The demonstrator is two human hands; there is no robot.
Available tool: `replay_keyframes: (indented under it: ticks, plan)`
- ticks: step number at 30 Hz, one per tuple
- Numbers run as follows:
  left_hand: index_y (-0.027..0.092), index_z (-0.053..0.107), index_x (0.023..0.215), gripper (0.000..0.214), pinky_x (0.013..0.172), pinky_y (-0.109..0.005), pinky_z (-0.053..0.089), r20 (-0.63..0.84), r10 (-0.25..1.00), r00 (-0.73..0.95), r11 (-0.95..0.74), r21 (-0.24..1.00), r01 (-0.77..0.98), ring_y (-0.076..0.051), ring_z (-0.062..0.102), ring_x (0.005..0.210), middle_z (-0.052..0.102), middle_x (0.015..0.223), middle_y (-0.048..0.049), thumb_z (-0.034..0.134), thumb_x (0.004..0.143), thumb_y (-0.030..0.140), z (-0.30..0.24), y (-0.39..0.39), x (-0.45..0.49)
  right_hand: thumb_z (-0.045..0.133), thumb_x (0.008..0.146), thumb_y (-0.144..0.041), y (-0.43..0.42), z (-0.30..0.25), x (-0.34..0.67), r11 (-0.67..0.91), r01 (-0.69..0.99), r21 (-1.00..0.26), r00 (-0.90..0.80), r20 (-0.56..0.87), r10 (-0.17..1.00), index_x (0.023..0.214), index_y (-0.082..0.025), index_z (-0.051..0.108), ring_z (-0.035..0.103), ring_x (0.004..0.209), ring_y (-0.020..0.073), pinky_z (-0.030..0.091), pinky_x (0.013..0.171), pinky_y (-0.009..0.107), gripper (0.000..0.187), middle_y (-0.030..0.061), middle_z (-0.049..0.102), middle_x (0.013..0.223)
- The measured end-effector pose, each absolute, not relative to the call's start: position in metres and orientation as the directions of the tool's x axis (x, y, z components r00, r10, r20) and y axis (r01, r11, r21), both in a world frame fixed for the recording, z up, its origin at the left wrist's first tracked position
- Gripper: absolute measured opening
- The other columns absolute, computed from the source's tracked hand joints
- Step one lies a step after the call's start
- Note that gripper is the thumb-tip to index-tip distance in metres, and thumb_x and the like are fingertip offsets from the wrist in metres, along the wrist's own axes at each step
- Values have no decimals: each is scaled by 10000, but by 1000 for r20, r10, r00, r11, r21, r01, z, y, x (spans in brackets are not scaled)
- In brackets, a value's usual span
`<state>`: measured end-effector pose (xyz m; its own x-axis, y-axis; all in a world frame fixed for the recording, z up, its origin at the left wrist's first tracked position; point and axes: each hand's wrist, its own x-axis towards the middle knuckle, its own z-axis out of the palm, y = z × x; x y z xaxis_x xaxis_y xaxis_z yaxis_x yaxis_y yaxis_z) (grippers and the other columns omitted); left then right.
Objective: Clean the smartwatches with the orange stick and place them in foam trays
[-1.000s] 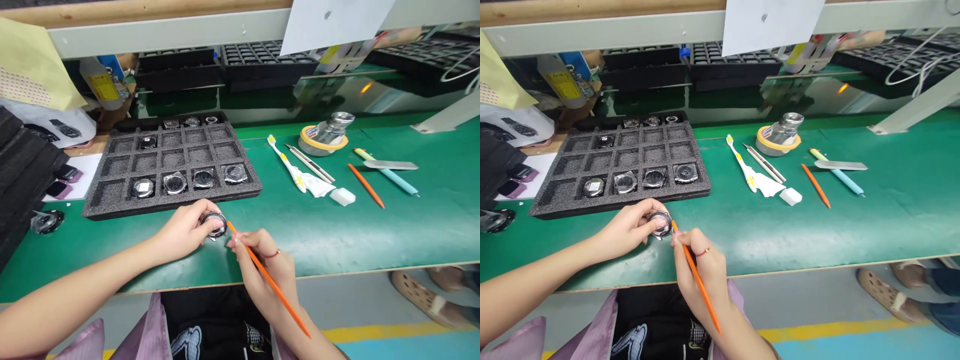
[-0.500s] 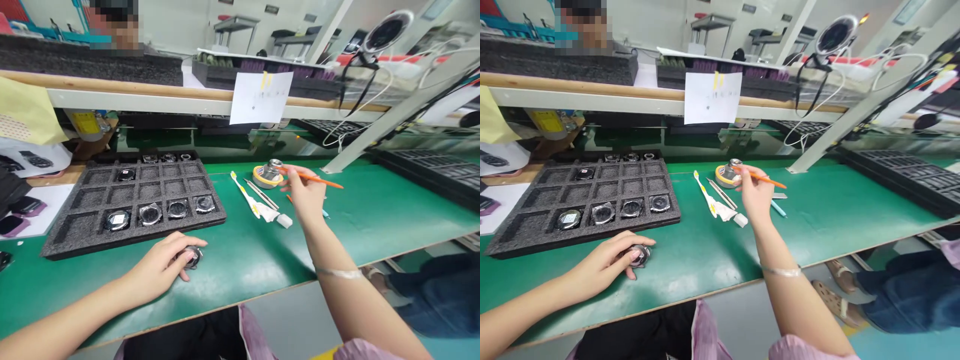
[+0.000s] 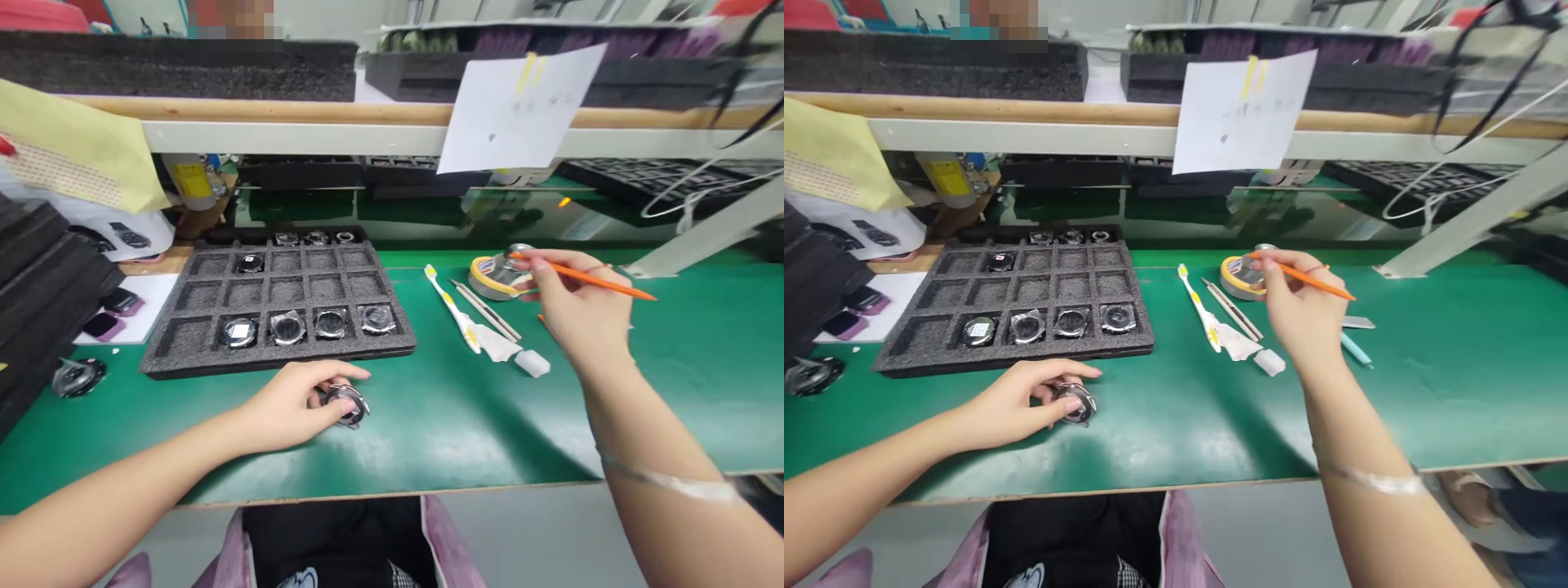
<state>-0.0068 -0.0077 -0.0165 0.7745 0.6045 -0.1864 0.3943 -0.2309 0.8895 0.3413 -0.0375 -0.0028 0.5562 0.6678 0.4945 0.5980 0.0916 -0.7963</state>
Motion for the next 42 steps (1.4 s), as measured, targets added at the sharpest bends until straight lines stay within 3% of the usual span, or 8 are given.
replay_keyframes:
  ticks: [2, 4, 5, 8, 13, 22, 42]
  plan:
    - [203, 641, 1320, 438, 592, -239, 554, -273, 597, 755, -97, 909, 405, -123, 674, 664, 731, 1095, -79, 640, 889, 284, -18, -8, -6, 658, 908, -428, -58, -11, 296, 143, 506, -850, 512, 430, 744, 783, -185, 669, 676, 587, 111, 550, 571, 240, 274, 80, 751, 818]
    - [166, 690, 1222, 368, 618, -247, 574, -305, 566, 766, -6, 928, 374, -126, 688, 683, 738, 1069, -91, 661, 878, 294, -19, -8, -5, 679, 897, -469, -82, -24, 250, 176, 425, -888, 415, 364, 834, 803, -200, 671, 680, 504, 144, 572, 482, 255, 285, 54, 738, 689]
    - [149, 711, 1150, 313, 644, -252, 584, -304, 550, 778, 24, 937, 349, -137, 701, 724, 742, 1043, -94, 667, 877, 294, -20, -7, -5, 684, 900, -458, -93, -31, 229, 192, 374, -907, 374, 337, 864, 868, -206, 669, 698, 510, 162, 593, 477, 267, 255, 43, 743, 674]
    - [126, 703, 1053, 229, 666, -261, 599, -301, 520, 799, 97, 951, 295, -169, 713, 831, 738, 966, -86, 670, 877, 268, -19, -4, -4, 720, 891, -341, -118, -46, 187, 225, 214, -951, 307, 284, 909, 812, -209, 634, 759, 629, 183, 647, 582, 275, 175, 45, 765, 718]
    - [126, 676, 1032, 199, 672, -270, 608, -324, 505, 800, 156, 946, 284, -157, 702, 821, 719, 924, -65, 686, 872, 243, -19, -1, -2, 736, 865, -269, -121, -48, 179, 229, 284, -931, 238, 299, 924, 782, -214, 643, 758, 715, 178, 639, 655, 269, 136, 53, 768, 778]
    - [133, 665, 1013, 187, 702, -288, 619, -356, 491, 795, 232, 933, 275, -148, 719, 802, 730, 924, -58, 714, 862, 231, -21, 1, -2, 720, 888, -297, -107, -44, 182, 229, 173, -958, 170, 258, 951, 775, -210, 635, 726, 675, 146, 613, 600, 238, 166, 43, 745, 761]
    - [112, 648, 1046, 158, 715, -279, 628, -363, 485, 796, 188, 932, 310, -147, 722, 824, 741, 974, -97, 645, 908, 190, -20, 1, -1, 701, 902, -264, -109, -45, 183, 250, 194, -949, 152, 281, 948, 790, -219, 635, 736, 716, 152, 616, 638, 248, 137, 44, 753, 799]
